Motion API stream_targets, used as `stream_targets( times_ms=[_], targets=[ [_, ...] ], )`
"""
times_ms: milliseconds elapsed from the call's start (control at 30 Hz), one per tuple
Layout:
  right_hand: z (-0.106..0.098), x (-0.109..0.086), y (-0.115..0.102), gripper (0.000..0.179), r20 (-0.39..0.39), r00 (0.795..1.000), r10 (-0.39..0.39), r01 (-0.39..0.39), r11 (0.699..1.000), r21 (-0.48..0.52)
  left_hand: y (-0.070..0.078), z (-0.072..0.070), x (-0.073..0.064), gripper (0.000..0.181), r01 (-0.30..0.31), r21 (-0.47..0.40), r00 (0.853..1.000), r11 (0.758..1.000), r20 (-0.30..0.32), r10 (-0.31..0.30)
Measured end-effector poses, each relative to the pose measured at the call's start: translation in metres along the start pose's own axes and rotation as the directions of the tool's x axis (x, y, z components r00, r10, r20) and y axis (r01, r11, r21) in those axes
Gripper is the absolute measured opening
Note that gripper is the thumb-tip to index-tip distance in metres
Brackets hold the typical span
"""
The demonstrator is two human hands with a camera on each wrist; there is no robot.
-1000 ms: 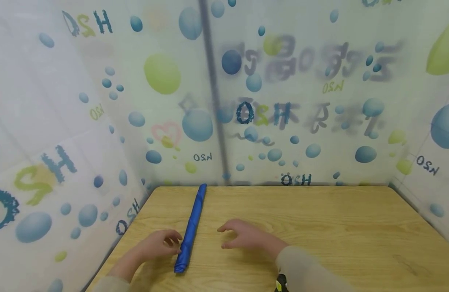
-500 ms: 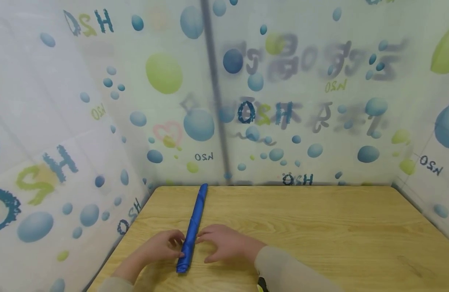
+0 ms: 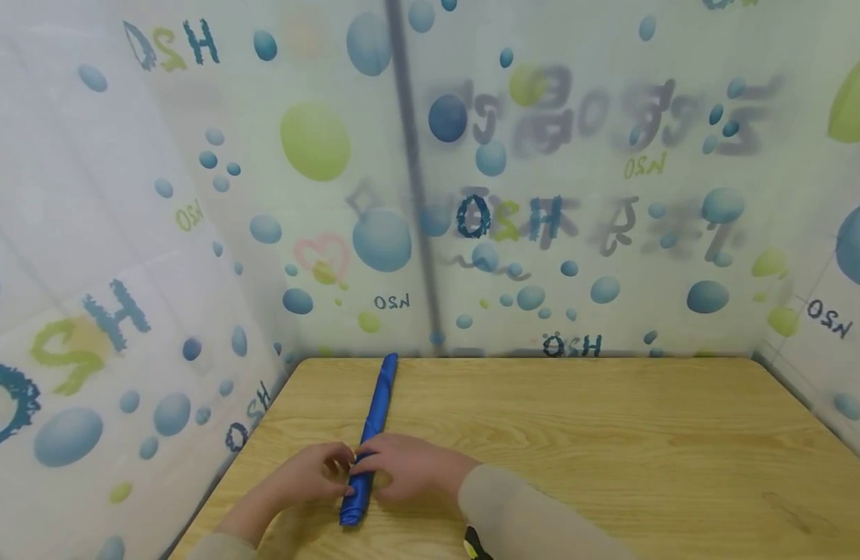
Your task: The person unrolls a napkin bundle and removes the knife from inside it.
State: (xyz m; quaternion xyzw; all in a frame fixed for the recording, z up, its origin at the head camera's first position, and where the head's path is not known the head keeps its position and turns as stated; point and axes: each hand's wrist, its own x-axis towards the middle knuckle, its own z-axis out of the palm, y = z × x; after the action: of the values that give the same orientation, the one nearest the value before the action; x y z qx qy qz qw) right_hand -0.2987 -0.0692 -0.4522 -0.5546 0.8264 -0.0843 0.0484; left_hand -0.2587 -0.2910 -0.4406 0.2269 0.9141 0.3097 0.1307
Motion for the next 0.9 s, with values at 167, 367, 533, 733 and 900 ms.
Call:
stream_targets(
  times_ms=[167,367,533,733,900],
  targets=[
    [0.001,0.009,-0.003,0.038,-0.075,0.997,0.003,-0.008,0.998,-0.066,-0.003,0.0,-0.001,0.036,-0.008,0.032,1.0,0.999,-0.019,0.008],
    [0.002,0.012,-0.006,0.028,-0.129,0.991,0.024,-0.037,0.994,-0.099,-0.004,0.002,-0.001,0.033,-0.008,0.026,1.0,1.0,-0.021,0.009],
    [0.002,0.013,-0.005,0.027,-0.143,0.989,0.045,-0.057,0.995,-0.079,-0.005,0.003,0.0,0.033,-0.013,0.028,1.0,1.0,-0.029,0.013],
    [0.002,0.015,-0.002,0.029,-0.147,0.988,0.042,-0.054,0.995,-0.081,-0.008,0.004,0.0,0.028,-0.043,0.021,0.999,0.999,-0.03,0.044],
    [0.004,0.017,0.001,0.031,-0.158,0.987,0.023,-0.042,0.992,-0.117,-0.01,0.003,-0.002,0.019,-0.06,-0.01,0.998,0.998,-0.027,0.06]
  ],
)
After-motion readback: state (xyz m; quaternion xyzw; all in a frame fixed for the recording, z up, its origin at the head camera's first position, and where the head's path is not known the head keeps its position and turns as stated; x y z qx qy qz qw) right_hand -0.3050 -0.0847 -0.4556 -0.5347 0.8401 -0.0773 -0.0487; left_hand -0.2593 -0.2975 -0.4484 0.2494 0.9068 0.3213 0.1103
